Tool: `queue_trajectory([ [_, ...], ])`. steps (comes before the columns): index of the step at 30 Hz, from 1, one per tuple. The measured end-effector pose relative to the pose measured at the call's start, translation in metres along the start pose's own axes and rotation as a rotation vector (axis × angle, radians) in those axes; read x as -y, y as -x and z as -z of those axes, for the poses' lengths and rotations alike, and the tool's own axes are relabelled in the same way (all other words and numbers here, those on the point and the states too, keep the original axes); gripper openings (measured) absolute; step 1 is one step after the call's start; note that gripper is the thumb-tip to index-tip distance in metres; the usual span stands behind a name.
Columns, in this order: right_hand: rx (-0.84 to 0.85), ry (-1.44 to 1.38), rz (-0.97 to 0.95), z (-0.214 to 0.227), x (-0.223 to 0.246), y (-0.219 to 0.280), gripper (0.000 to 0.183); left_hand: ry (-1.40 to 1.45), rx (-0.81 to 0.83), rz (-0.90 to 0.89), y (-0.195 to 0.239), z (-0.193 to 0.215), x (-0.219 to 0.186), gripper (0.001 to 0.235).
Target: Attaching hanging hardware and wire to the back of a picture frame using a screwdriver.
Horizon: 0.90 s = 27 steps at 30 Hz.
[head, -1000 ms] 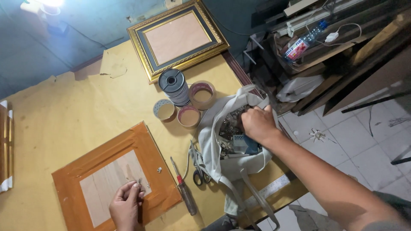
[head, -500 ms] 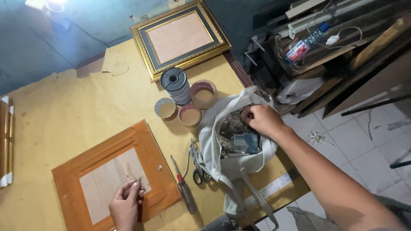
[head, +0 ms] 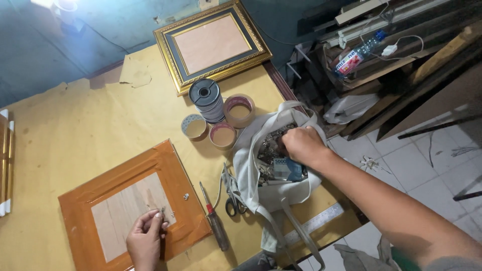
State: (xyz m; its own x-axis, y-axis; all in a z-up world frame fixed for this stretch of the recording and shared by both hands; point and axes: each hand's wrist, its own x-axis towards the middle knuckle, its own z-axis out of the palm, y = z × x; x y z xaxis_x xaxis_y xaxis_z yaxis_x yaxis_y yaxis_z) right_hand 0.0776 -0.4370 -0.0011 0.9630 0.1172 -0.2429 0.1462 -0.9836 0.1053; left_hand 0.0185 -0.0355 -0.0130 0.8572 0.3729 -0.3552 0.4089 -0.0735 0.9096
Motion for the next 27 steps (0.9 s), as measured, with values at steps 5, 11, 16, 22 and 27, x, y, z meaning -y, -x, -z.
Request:
queue_trajectory([
  [5, 0.149, -0.359, -0.196, 0.035, -0.001, 0.005, 0.014, -0.046, -0.012, -0.001, 0.006, -0.001, -0.009, 0.009],
  [11, -0.205, -1.051, -0.435, 0.042, -0.001, 0.023, 0.006, -0.039, 0.009, 0.025, 0.006, -0.001, -0.012, 0.009],
  [16, -0.327, -1.557, -0.583, 0.046, 0.025, 0.036, 0.009, 0.034, 0.025, 0.022, 0.003, 0.0, -0.006, 0.009],
  [22, -0.411, -1.635, -0.511, 0.089, 0.114, 0.062, 0.018, -0.006, 0.041, 0.081, 0.007, 0.006, -0.012, 0.008],
  [27, -0.186, -1.862, -0.327, 0.088, 0.189, 0.062, 0.018, 0.112, 0.174, 0.047, -0.003, 0.016, 0.0, 0.009],
])
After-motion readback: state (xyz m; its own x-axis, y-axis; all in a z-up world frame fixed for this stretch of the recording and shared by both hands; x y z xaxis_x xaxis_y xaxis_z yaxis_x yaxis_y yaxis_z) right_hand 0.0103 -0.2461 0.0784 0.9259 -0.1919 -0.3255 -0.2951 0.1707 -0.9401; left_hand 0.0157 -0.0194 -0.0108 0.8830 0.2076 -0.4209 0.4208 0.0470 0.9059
